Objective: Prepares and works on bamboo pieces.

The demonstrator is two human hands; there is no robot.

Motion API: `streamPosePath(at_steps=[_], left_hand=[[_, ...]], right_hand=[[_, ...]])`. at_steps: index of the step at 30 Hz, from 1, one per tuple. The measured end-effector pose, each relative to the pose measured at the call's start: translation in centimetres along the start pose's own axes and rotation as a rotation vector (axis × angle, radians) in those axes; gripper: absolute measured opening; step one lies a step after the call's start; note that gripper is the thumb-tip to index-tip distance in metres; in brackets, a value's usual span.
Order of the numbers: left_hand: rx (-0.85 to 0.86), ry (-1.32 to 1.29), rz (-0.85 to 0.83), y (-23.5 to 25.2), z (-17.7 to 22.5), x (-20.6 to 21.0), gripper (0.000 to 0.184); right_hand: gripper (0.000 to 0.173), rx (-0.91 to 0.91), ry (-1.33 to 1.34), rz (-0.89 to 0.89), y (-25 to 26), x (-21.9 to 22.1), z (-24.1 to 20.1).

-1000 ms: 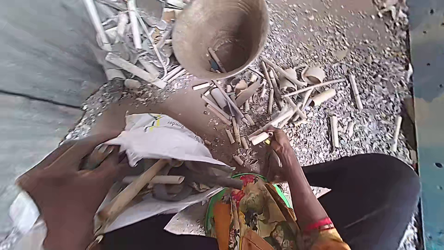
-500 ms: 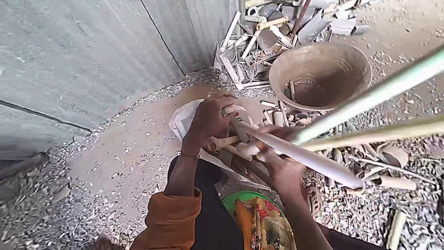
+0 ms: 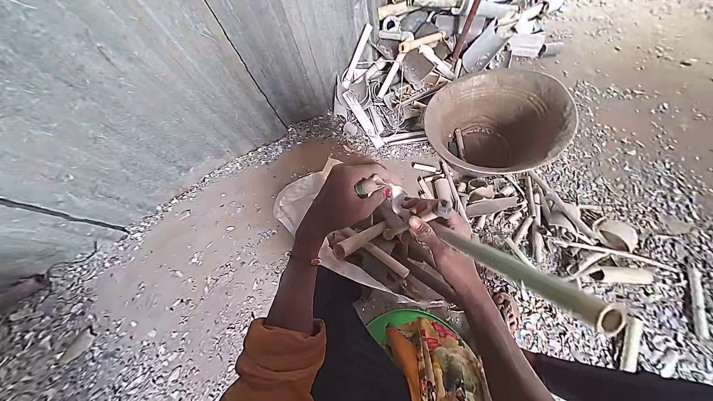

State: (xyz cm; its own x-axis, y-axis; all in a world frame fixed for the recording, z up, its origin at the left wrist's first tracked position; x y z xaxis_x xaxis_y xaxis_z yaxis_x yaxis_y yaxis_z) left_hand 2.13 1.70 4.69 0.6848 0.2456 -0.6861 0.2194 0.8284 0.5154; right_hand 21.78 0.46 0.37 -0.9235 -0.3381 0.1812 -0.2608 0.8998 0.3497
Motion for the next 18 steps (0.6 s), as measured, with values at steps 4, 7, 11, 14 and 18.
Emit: streamPosePath(at_steps=[4, 7, 11, 14, 18], left_hand=[[0.079, -0.054, -0.082, 0.3, 3.2, 1.8, 0.021], [0.015, -0.012, -0.079, 0.3, 5.7, 3.4, 0.023], [0.019, 0.029, 0.183, 0.0, 7.9, 4.1, 0.013], [0.001, -0.171, 0.449, -0.2, 8.3, 1.6, 0.021], [-0.054, -0.449, 0.785, -1.1, 8.7, -4.3, 0.019]], right_hand=[[0.017, 0.081, -0.072, 0.026, -0.4, -1.2, 0.9], [0.015, 0.103, -0.15, 0.087, -1.2, -1.0, 0.0], [0.034, -0.078, -0.448, 0.13, -2.9, -0.8, 1.3], [0.026, -0.286, -0.31, 0.024, -4.8, -0.3, 4.1], [0.015, -0.18, -0.373, -0.362, -6.3, -0.1, 8.9]])
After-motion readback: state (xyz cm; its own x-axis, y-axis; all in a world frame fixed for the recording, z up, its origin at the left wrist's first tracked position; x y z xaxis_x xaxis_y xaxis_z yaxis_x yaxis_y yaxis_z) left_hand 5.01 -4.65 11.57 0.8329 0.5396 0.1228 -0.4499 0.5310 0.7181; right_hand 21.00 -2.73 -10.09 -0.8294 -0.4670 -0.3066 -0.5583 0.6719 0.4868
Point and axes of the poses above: each hand's wrist, its own y-axis towards the middle knuckle, its own x-axis out of the palm, z = x × y, the point moved 5 cm from there along y, towards the middle knuckle, and after that the axes turned 12 degrees about y, right-handed, at the moved point
